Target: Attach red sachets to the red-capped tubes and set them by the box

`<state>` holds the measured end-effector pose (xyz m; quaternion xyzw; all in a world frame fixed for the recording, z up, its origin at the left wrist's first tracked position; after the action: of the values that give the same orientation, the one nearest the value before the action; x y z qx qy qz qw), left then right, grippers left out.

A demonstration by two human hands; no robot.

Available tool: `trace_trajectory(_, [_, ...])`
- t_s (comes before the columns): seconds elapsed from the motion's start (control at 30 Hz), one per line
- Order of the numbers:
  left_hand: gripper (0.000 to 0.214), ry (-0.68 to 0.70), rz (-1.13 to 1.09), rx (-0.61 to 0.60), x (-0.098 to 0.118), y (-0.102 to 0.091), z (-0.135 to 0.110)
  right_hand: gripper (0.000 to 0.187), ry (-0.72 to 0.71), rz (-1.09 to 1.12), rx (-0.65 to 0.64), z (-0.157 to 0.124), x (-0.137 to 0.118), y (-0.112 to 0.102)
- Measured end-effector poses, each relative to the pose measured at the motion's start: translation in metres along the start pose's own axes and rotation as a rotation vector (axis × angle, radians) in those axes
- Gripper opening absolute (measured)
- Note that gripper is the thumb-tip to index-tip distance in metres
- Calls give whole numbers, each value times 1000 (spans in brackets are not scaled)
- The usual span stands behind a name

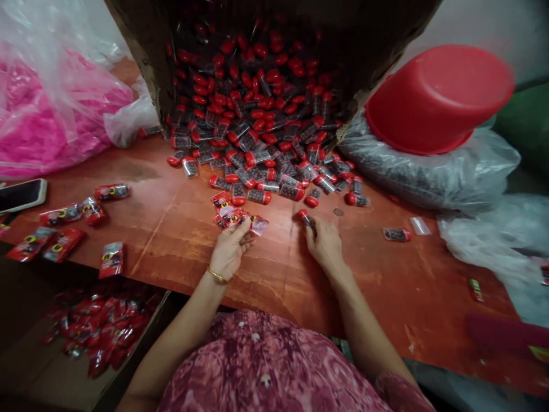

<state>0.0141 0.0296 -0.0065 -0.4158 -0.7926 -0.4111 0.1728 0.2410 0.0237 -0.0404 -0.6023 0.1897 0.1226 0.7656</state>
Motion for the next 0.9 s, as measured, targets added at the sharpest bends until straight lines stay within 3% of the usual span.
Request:
trace_trajectory(0.13, [36, 6, 21, 12, 0, 0, -2, 34, 34, 539, -110, -22, -33, -14])
trace_trajectory(0.23, [37, 45, 67, 25, 1, -1, -5, 32, 18, 749, -232, -34, -59, -26])
trace_trajectory(0.47, [39, 159, 209, -23, -2, -2, -9, 24, -150, 737, -308, -31, -80, -30])
trace_trajectory(0.63, [38, 170, 213, -67, -2, -2, -11, 25, -113, 760, -211, -31, -81, -22])
trace_trajectory(0.8, [41, 160, 89, -65, -8, 4, -12, 25, -111, 803, -207, -36, -83, -8])
trace_trajectory(0.9, [40, 185, 65, -65, -15, 9, -11, 25, -3, 904, -159, -38, -90, 4])
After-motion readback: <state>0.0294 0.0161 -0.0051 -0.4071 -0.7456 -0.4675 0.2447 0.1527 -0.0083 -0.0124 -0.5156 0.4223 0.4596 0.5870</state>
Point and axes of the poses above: each hand's wrist, its own z-axis towards the middle knuckle, its own y-axis out of the palm, x = y × z, the point moved 2 cm from there along z, towards the middle knuckle
